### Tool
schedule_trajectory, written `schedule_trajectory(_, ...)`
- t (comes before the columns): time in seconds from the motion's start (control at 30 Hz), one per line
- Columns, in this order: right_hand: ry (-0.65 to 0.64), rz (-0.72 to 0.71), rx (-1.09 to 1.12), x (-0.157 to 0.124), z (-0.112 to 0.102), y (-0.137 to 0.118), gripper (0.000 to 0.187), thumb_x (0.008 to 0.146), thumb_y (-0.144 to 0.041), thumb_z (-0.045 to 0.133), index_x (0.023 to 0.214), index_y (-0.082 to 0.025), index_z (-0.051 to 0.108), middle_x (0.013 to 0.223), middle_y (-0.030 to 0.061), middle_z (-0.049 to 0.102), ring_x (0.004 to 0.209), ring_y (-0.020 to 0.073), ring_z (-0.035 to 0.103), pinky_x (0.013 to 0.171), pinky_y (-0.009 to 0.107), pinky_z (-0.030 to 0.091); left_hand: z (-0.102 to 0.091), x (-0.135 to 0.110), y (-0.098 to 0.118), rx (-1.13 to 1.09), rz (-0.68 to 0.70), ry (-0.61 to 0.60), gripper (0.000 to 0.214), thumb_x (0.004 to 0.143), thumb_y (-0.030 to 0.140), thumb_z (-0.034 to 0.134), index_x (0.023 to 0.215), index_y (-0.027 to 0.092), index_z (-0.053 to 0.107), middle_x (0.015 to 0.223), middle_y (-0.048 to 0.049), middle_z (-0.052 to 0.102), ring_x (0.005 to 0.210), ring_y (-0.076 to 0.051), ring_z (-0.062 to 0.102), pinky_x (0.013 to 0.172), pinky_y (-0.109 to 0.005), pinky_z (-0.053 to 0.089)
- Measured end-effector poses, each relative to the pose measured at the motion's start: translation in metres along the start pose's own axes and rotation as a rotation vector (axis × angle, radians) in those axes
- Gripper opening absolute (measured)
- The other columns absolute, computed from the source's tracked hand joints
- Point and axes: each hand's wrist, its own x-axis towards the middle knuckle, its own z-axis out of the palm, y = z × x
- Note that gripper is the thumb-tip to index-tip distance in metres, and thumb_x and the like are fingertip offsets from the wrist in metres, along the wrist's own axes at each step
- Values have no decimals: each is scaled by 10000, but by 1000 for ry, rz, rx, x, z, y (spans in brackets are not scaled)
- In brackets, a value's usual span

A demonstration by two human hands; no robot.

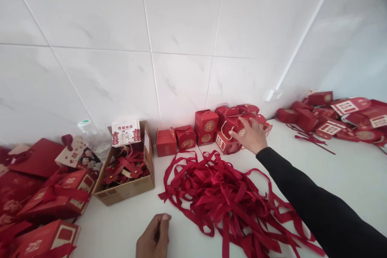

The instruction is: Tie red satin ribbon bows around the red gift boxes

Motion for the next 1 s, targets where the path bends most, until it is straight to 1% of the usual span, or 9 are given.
schedule_trajectory(0.1,-37,31,-84,-3,4,-3,514,957,-485,709,1365,-194,599,1464,130,532,1314,361,515,1099,611,396,0,-1,1,-8,11,-14,683,779,846,527,807,193,727,521,44,444,539,-184,474,573,-286,406)
schedule_trajectory(0.33,-76,61,-110,-7,-8,-9,383,995,-395,711,1303,-179,640,1359,109,619,1207,308,616,1037,560,499,-10,8,6,29,63,-110,668,754,855,552,746,204,700,525,29,490,542,-195,506,583,-294,447)
schedule_trajectory(0.5,-32,76,20,-7,-26,-10,337,1002,-404,696,1240,-170,654,1285,98,643,1130,278,642,967,500,541,-11,7,14,14,138,-92,623,765,812,562,661,205,654,521,26,475,528,-180,479,547,-279,415)
schedule_trajectory(0.6,17,56,137,-22,-47,-12,363,982,-429,701,1232,-174,633,1256,97,633,1131,286,622,980,508,515,-9,4,16,-12,163,-86,558,790,736,576,643,201,634,528,28,471,538,-167,468,556,-271,402)
schedule_trajectory(0.67,40,9,228,-45,-63,-18,448,931,-463,732,1244,-173,595,1249,117,612,1158,312,592,1013,528,481,-7,4,13,-35,176,-89,497,812,660,597,630,198,617,530,32,465,538,-156,461,555,-263,392)
schedule_trajectory(0.77,-1,-105,371,-99,-84,-35,604,833,-503,781,1287,-202,521,1296,158,561,1151,338,578,998,507,493,-3,7,7,-93,192,-91,415,844,583,611,731,186,658,545,36,488,538,-149,478,546,-255,398)
schedule_trajectory(0.9,-257,-332,530,-186,-94,-69,582,769,-409,854,1251,-262,562,1344,108,555,1195,297,610,1009,434,531,-5,9,5,-189,224,-34,442,899,580,558,985,164,679,628,18,568,561,-157,531,519,-252,425)
schedule_trajectory(0.97,-377,-431,581,-220,-92,-83,649,681,-367,934,1233,-264,608,1375,112,557,1223,299,620,1001,409,550,-11,1,8,-219,268,-1,480,921,590,535,1090,162,672,785,-39,667,703,-188,628,571,-263,481)
schedule_trajectory(1.0,-422,-471,602,-231,-91,-87,697,656,-372,956,1257,-264,619,1388,114,565,1221,298,633,982,394,565,-15,-6,10,-227,299,1,510,929,602,527,1149,166,670,919,-77,712,834,-213,672,646,-280,526)
